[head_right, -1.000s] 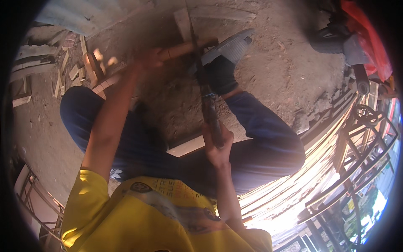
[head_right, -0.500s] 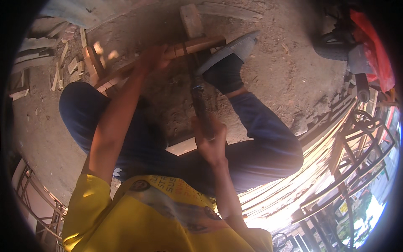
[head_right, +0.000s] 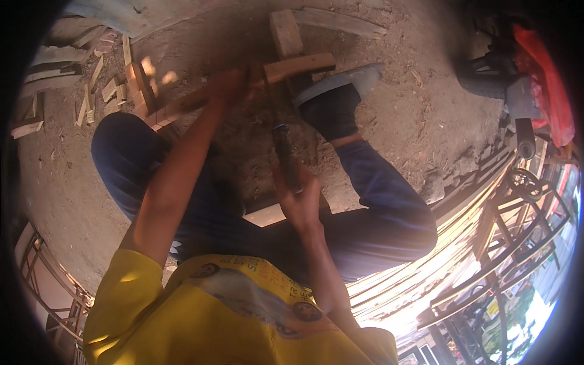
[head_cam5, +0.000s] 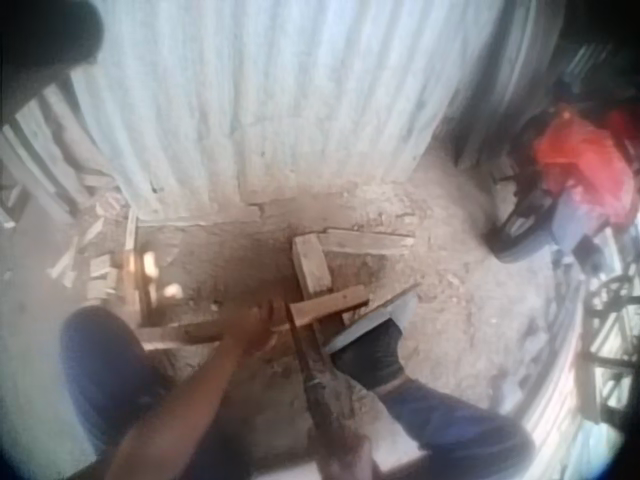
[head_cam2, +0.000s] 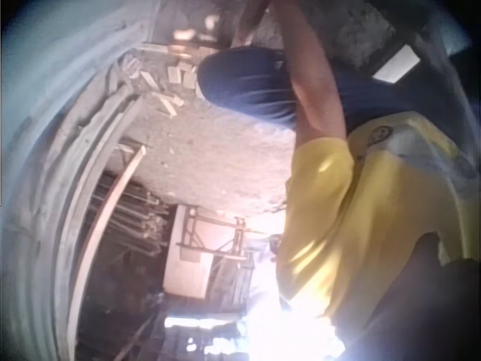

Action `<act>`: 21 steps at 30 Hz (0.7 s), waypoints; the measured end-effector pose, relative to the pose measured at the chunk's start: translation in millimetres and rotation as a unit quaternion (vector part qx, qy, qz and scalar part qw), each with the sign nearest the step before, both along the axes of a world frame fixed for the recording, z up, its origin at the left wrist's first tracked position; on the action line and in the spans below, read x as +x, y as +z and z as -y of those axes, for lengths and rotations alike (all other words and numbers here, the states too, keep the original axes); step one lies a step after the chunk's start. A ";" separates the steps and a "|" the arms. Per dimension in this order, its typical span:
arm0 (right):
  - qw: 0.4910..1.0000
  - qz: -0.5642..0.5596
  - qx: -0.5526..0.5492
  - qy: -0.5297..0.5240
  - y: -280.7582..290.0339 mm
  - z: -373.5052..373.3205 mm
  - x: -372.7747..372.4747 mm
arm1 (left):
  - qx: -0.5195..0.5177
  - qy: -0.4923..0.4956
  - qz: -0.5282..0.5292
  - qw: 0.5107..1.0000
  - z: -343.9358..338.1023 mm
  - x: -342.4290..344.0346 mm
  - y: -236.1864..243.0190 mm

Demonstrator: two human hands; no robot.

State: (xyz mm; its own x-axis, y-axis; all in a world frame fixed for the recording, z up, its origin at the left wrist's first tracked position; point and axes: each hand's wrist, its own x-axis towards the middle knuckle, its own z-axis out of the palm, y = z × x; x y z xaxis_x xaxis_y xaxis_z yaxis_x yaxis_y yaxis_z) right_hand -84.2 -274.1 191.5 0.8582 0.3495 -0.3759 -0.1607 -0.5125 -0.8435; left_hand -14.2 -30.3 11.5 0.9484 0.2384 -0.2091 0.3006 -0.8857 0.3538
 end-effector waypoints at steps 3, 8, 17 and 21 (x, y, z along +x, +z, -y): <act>1.000 0.010 0.005 0.001 -2.1 -3.8 0.4 | 0.005 0.011 -0.007 1.000 3.8 -1.5 -1.5; 0.999 -0.018 -0.046 -0.023 -3.7 7.7 -20.8 | -0.024 0.015 -0.011 1.000 -1.4 -1.1 1.7; 0.999 -0.002 -0.028 -0.027 49.1 6.2 -37.8 | -0.031 0.004 -0.013 0.999 -3.2 5.8 -2.5; 0.998 -0.019 -0.043 -0.028 59.4 20.1 -42.8 | -0.029 0.010 0.003 1.000 -3.8 1.9 -3.1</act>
